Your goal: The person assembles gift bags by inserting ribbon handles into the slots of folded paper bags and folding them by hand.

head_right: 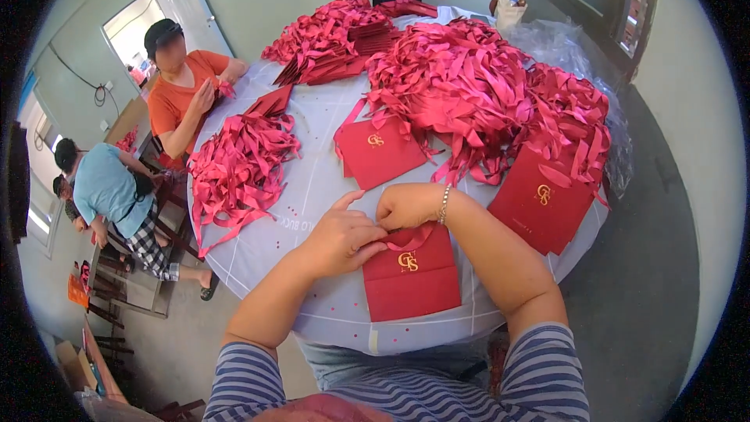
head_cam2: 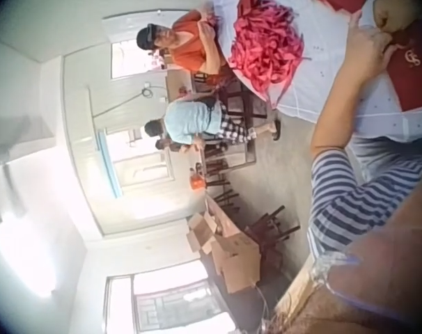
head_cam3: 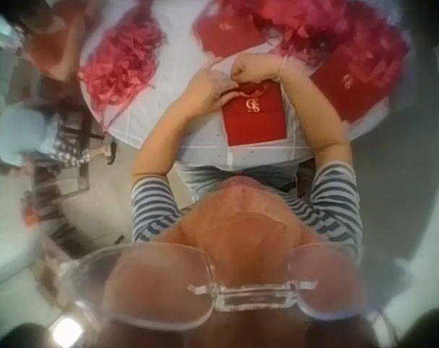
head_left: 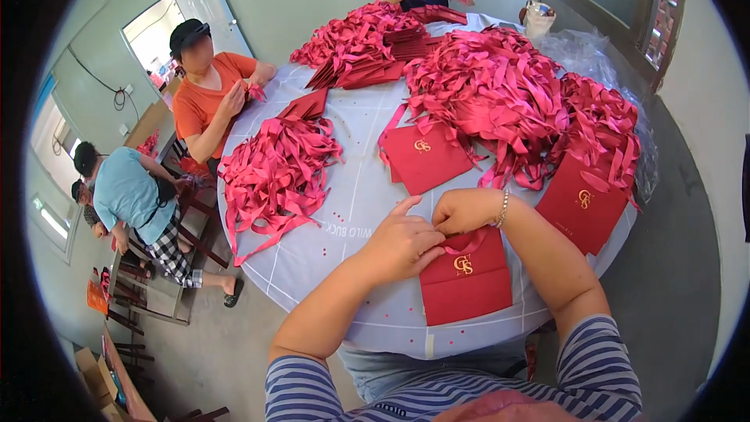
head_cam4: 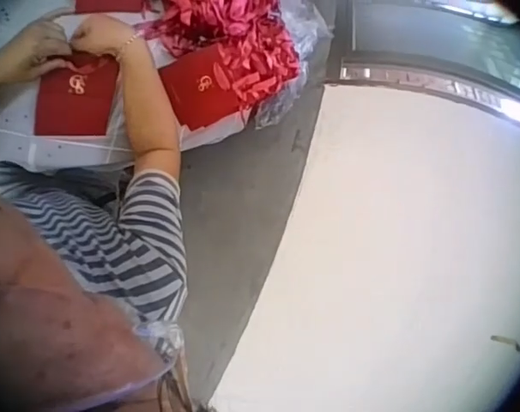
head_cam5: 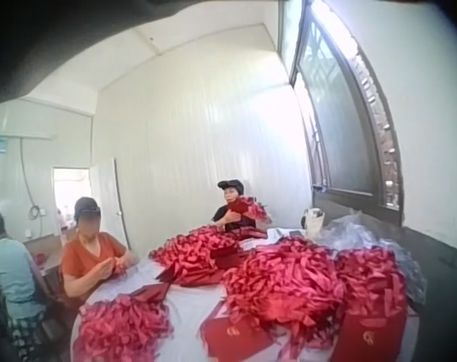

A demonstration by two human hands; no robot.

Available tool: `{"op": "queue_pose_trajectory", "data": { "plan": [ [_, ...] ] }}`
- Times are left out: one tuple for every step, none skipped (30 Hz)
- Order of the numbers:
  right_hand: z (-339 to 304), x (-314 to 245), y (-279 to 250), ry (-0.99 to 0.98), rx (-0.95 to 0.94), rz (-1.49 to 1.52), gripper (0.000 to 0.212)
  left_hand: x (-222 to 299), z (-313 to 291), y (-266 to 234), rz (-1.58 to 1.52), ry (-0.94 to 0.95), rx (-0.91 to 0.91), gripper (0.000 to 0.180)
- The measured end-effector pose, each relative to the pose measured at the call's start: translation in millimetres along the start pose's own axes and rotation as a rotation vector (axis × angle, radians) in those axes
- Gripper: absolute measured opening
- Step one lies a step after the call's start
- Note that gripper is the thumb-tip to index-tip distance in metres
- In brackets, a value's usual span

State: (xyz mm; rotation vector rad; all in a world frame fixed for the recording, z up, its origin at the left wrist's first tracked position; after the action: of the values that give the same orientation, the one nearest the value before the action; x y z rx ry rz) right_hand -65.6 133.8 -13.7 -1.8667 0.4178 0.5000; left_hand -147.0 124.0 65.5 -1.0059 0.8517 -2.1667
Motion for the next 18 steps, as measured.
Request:
{"op": "queue_pose_trajectory", "data": {
  "plan": [
    [3.0,2.8,-0.7,-0.003,0.027,-0.011,0.019,1.1,-2.1,1.9,0.002,0.003,0.002,0.016],
    [6.8,7.1,-2.0,-0.007,0.052,-0.020,0.017,-2.8,-0.5,1.2,0.012,0.008,0.006,0.016],
    [5.2,5.0,-4.2,-0.020,0.076,0.016,0.017,-6.0,-1.1,1.5,0.007,0.001,0.005,0.017],
    [5.4,5.8,-6.5,-0.058,0.115,0.016,0.016,-12.1,-0.8,1.7,0.012,-0.037,0.004,0.016],
    [8.0,17.7,-2.8,-0.012,0.126,0.113,0.016,-18.7,0.6,1.5,-0.050,-0.097,-0.009,0.015],
    [8.4,16.5,-5.3,-0.005,0.148,0.102,0.016,-24.3,1.2,-1.7,-0.103,-0.159,-0.017,0.014],
    [8.2,12.0,-10.7,0.001,0.173,0.086,0.016,-28.6,0.2,-3.9,-0.117,-0.172,-0.017,0.013],
    [7.3,14.5,-10.0,0.073,0.167,0.133,0.015,-32.7,-2.5,-2.9,-0.134,-0.200,-0.020,0.013],
    [7.9,21.5,-10.8,0.147,0.168,0.171,0.015,-32.6,-1.2,-3.8,-0.083,-0.173,-0.019,0.013],
    [12.9,30.3,-14.1,0.153,0.244,0.092,0.014,-30.7,-0.9,-3.6,-0.030,-0.144,-0.018,0.013],
    [12.2,32.7,-10.9,0.151,0.231,0.104,0.014,-28.1,-1.1,-1.2,0.006,-0.128,-0.021,0.014],
    [9.5,25.3,-11.1,0.119,0.187,0.187,0.014,-28.4,-2.1,-0.6,0.000,-0.144,-0.022,0.014],
    [7.0,17.9,-10.2,0.086,0.144,0.268,0.014,-21.4,-2.5,-1.8,0.019,-0.100,-0.016,0.015],
    [5.7,18.0,-5.6,0.094,0.106,0.422,0.015,-14.7,-2.8,-3.0,0.039,-0.057,-0.011,0.016],
    [3.7,18.8,-3.2,0.092,0.097,0.431,0.015,-13.6,-2.3,-3.1,0.034,-0.068,-0.014,0.016],
    [2.3,20.6,-2.4,0.086,0.104,0.459,0.017,-7.8,-1.1,-3.3,0.072,-0.025,-0.015,0.016],
    [0.8,20.7,-1.8,0.081,0.111,0.488,0.019,-1.3,-1.0,-2.6,0.110,0.019,-0.015,0.016],
    [-0.7,16.8,-2.4,0.077,0.084,0.465,0.019,-0.6,-0.8,-1.6,0.109,0.009,-0.018,0.016]
  ]
}}
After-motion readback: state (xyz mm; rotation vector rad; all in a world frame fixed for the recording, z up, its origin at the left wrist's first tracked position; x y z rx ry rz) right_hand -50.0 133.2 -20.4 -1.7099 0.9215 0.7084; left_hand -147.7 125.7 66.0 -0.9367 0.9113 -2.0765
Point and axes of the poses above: each hand's wrist, its own z-axis towards the middle knuckle, its own y-axis out of the palm, x = y × z, the point moved 10 cm from there along z, towards the middle knuckle, and after that the axes turned 12 degrees about -z, right-handed, at the moved point
